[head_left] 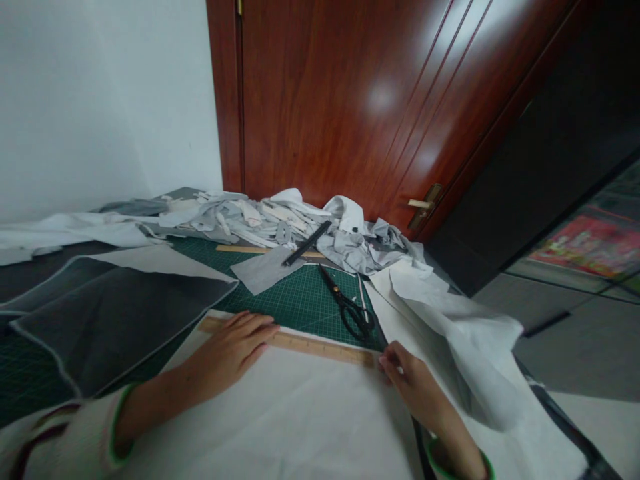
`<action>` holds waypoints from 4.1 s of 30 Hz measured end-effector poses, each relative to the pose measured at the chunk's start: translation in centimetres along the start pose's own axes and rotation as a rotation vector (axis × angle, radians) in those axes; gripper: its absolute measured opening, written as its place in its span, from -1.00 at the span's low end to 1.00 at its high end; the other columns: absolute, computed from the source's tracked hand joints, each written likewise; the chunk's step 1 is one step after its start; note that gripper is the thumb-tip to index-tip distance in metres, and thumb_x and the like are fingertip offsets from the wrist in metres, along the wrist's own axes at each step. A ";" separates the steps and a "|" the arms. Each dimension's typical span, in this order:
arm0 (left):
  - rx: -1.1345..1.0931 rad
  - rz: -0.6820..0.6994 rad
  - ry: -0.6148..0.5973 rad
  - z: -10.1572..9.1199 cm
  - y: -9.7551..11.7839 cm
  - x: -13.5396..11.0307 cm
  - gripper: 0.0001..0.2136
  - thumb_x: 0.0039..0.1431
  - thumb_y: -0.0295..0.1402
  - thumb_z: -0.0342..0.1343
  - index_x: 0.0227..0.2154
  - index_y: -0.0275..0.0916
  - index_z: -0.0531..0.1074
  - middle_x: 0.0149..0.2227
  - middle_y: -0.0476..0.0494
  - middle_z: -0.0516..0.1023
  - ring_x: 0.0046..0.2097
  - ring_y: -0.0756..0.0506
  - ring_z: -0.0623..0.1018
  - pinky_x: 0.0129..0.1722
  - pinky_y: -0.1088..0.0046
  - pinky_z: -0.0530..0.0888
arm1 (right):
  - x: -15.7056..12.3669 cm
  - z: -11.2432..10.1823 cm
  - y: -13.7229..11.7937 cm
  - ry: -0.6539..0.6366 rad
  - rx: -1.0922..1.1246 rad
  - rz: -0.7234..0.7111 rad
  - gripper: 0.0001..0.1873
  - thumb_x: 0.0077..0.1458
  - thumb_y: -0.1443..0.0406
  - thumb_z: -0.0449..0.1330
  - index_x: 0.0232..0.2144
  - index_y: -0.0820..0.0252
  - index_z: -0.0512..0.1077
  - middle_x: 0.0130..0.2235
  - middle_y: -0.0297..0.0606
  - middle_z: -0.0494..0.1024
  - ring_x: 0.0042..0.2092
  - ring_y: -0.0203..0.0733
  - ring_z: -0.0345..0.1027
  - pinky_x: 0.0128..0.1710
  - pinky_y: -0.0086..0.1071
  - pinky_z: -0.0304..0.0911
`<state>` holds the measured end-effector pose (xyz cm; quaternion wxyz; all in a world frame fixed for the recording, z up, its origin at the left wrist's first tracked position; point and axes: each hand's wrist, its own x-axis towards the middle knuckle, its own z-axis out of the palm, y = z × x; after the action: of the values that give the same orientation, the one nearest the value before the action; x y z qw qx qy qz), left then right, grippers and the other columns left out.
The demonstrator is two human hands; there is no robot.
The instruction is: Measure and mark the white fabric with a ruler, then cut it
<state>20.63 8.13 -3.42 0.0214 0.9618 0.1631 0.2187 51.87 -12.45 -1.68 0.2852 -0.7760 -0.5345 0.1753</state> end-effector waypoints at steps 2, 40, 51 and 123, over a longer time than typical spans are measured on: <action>-0.061 -0.027 -0.024 -0.4 -0.8 0.5 -0.68 0.35 -0.45 -0.04 0.06 -0.14 0.49 0.01 -0.13 0.56 0.05 -0.12 0.51 0.12 0.35 0.36 | 0.0 0.1 0.0 0.003 -0.009 -0.003 -0.72 0.18 0.03 -0.12 -0.42 0.04 0.17 -0.49 -0.31 0.39 -0.44 -0.13 0.33 -0.37 -0.27 0.19; -0.176 0.003 -0.062 0.9 2.4 4.3 -0.79 0.31 -0.47 0.02 -0.11 -0.20 0.51 -0.16 -0.10 0.50 -0.09 -0.13 0.50 -0.08 0.36 0.39 | -0.6 -1.4 -0.4 0.007 -0.086 0.051 -0.80 0.20 0.13 -0.13 -0.39 0.05 0.18 -0.43 -0.21 0.49 -0.39 -0.09 0.37 -0.34 -0.27 0.15; -0.174 0.049 -0.024 1.0 2.4 4.3 -0.78 0.33 -0.46 -0.01 -0.11 -0.17 0.52 -0.15 -0.12 0.52 -0.10 -0.14 0.50 -0.06 0.34 0.42 | -0.6 -1.7 -0.5 -0.017 -0.130 0.050 -0.81 0.22 0.16 -0.13 -0.36 0.05 0.20 -0.34 -0.14 0.57 -0.30 -0.05 0.46 -0.30 -0.26 0.19; -0.247 -0.231 -0.284 -3.5 -2.3 1.5 -0.77 0.32 -0.34 -0.09 -0.41 -0.28 0.38 -0.36 -0.02 0.42 -0.25 -0.09 0.46 -0.20 0.45 0.32 | -0.7 -2.0 -1.1 -0.006 0.013 -0.102 -0.83 0.27 0.18 -0.05 -0.34 0.09 0.23 -0.34 -0.19 0.48 -0.28 -0.07 0.39 -0.24 -0.24 0.23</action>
<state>19.73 10.72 0.12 0.1869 0.9480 0.2394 0.0952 51.92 -13.30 0.53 0.2973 -0.7454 -0.5731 0.1662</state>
